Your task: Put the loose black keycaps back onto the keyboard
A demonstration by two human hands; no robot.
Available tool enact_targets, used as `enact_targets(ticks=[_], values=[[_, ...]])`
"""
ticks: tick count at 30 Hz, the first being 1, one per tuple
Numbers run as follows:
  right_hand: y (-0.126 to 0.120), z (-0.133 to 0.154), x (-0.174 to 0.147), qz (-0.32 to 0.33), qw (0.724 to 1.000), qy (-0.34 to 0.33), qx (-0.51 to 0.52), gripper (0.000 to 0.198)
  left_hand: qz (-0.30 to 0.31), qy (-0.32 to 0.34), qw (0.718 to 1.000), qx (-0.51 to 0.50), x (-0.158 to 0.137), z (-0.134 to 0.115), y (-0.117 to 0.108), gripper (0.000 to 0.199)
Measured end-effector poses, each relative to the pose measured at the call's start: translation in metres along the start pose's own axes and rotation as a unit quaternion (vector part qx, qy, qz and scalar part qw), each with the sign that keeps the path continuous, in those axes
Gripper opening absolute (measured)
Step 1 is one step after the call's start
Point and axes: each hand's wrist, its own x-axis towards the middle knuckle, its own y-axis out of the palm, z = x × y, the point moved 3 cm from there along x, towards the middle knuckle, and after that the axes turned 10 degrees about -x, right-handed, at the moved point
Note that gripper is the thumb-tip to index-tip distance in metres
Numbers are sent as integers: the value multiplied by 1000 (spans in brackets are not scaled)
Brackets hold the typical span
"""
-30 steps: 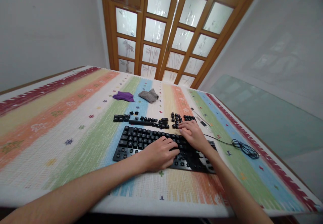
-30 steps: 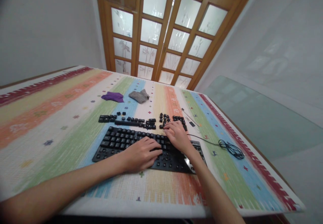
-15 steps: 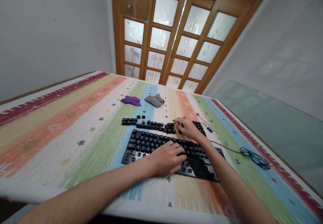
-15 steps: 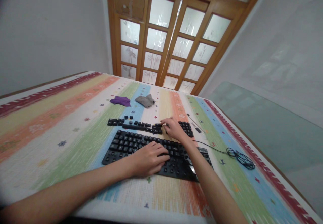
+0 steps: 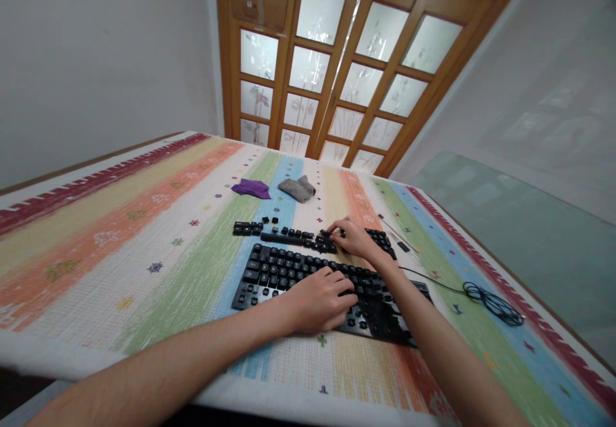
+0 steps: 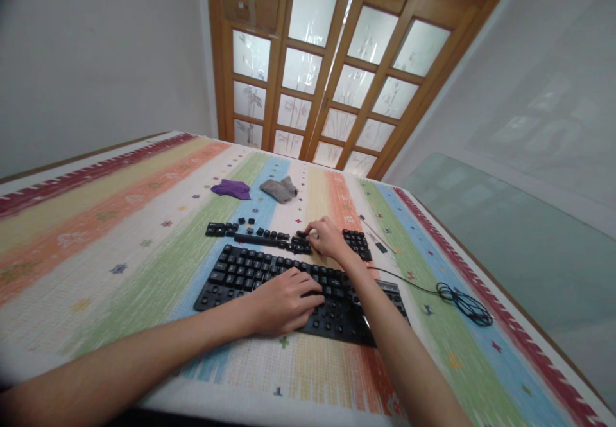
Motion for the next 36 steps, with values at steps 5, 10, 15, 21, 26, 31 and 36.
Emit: enact_targets(ticks=[5,10,15,21,26,31,36], values=[[1,2,0,-2,1000,0,11,9,0,1,1000,-2,0,0,-1,18],[-1,3,-4,-16,999,-3,32,8,0,-2,1000,-3,0,-1,0,20],[-8,-2,-21,-48,997,5,59,9,5,-3,1000,-7,1,-1,-2,18],[-20,-8,-63,-78,992,4,94,13,11,-13,1000,-22,1,-1,-2,19],[-41,-6,-96,-113,987,-9,114,11,6,-27,999,-37,0,-1,-2,25],[-60,2,-119,-138,980,21,141,11,14,-40,997,-58,0,-2,-3,27],[-66,17,-129,-35,976,-54,210,12,1,-45,997,-62,1,-1,-3,26]])
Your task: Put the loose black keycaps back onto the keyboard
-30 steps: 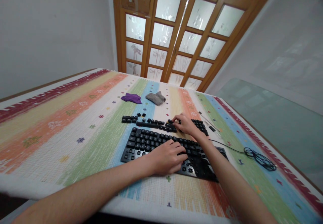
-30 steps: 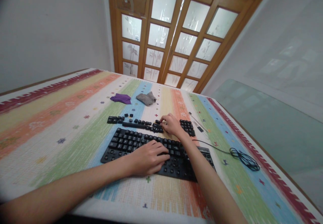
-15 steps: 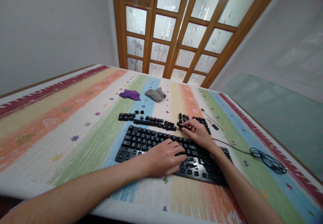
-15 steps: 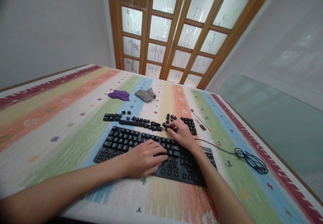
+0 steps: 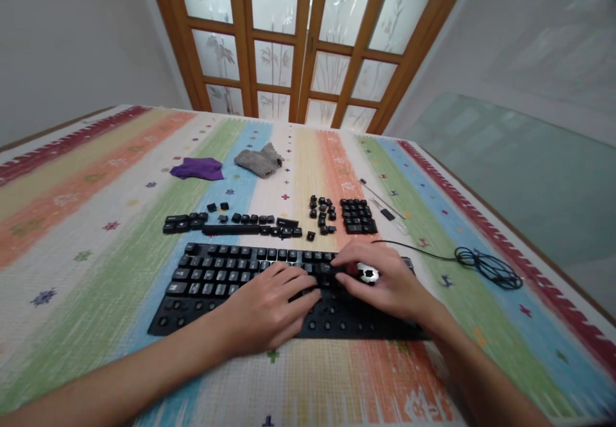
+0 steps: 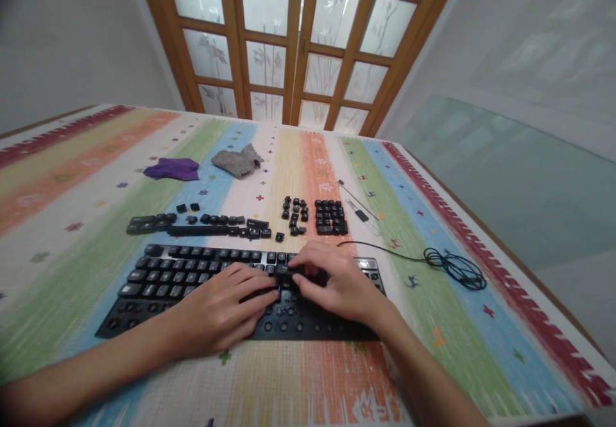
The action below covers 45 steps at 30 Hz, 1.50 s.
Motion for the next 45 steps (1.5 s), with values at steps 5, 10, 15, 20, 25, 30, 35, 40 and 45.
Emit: enact_targets(ticks=[5,10,15,20,25,30,35,40,45], values=[[-1,13,-5,80,997,-21,2,19,-11,-6,1000,2,0,-1,0,23],[2,17,-8,131,991,-25,-31,16,-2,2,1000,6,-1,-1,0,27],[4,14,-8,160,986,-24,-41,12,10,20,1000,22,-3,0,1,35],[2,14,-6,151,987,-33,-30,13,23,22,999,30,-3,0,2,38],[3,15,-6,142,988,-40,-35,13,25,20,999,31,-2,-1,2,39],[2,15,-6,136,988,-40,-56,15,31,16,999,33,-3,0,2,43],[3,16,-6,160,986,-33,-41,16,21,24,999,39,-2,-1,1,39],[3,14,-7,161,985,-18,-60,12,32,17,998,41,-2,0,2,43],[5,15,-9,202,973,-29,-109,29,31,23,998,46,-2,0,2,40]])
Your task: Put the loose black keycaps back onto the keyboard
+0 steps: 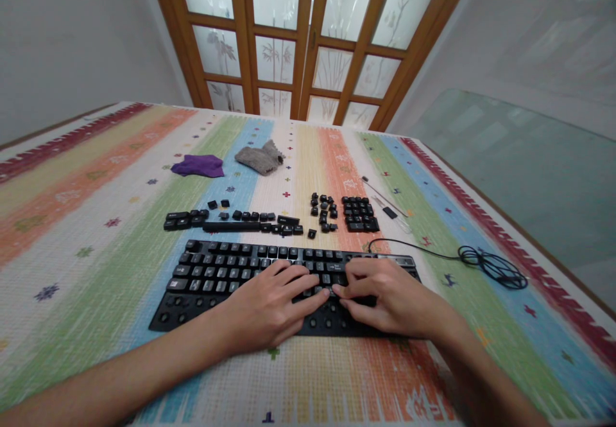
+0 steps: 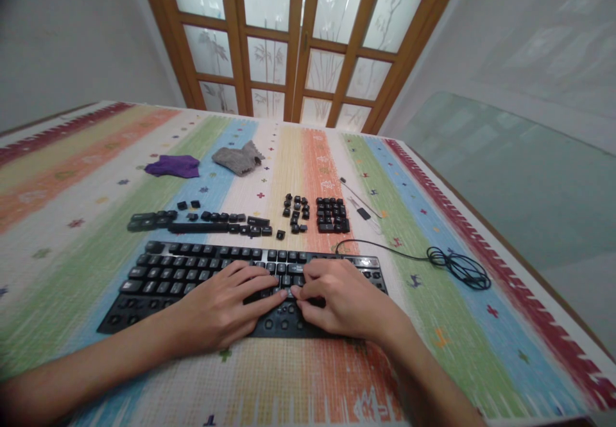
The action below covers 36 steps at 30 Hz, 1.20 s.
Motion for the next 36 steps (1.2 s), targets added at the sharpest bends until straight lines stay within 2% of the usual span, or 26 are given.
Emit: enact_targets(ticks=[7,14,22,26,30,33,36], values=[[4,0,1,62,998,17,-19,50,5,11,1000,20,5,-1,-1,33],[5,-3,3,52,998,8,25,53,9,10,1000,16,5,-1,-1,33],[11,-14,15,-59,989,5,137,55,0,16,1000,21,4,-1,-1,34],[11,-11,33,-140,979,57,136,53,-8,19,999,32,4,-2,1,32],[7,-1,57,-190,975,80,87,56,-25,30,998,48,2,-3,1,30],[5,4,68,-219,969,96,61,57,-28,42,997,63,-2,2,-11,20],[7,7,68,-251,960,115,42,56,-46,19,996,77,-13,23,-40,17]])
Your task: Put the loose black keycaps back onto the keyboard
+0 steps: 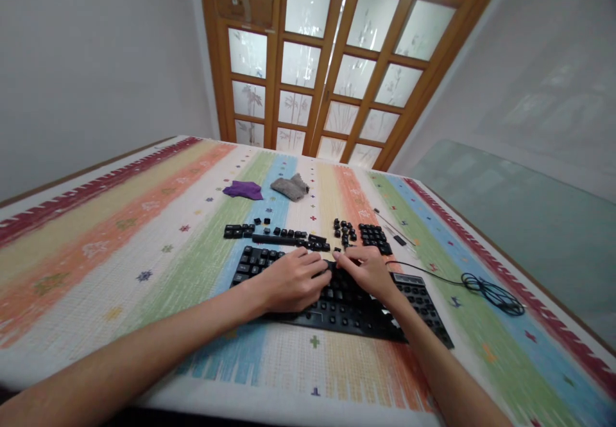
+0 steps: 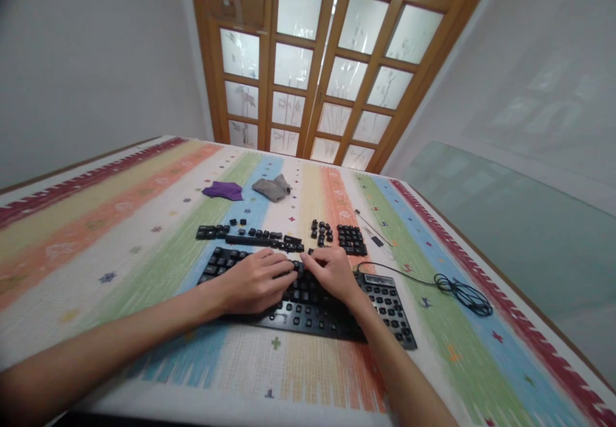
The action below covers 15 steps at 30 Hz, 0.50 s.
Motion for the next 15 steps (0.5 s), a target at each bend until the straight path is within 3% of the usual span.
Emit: enact_targets(ticks=[4,7,10,15], values=[[-2,-3,-13,-42,999,15,-9,57,-57,-94,994,21,-32,61,-46,21],[-4,-6,-20,-80,996,25,-21,59,-123,-196,972,39,-71,106,-70,25],[-7,-5,-23,-122,991,42,-43,57,-174,-286,941,55,-110,133,-75,29],[-8,1,-25,-159,984,50,-62,56,-151,-343,927,26,-138,143,-65,32]])
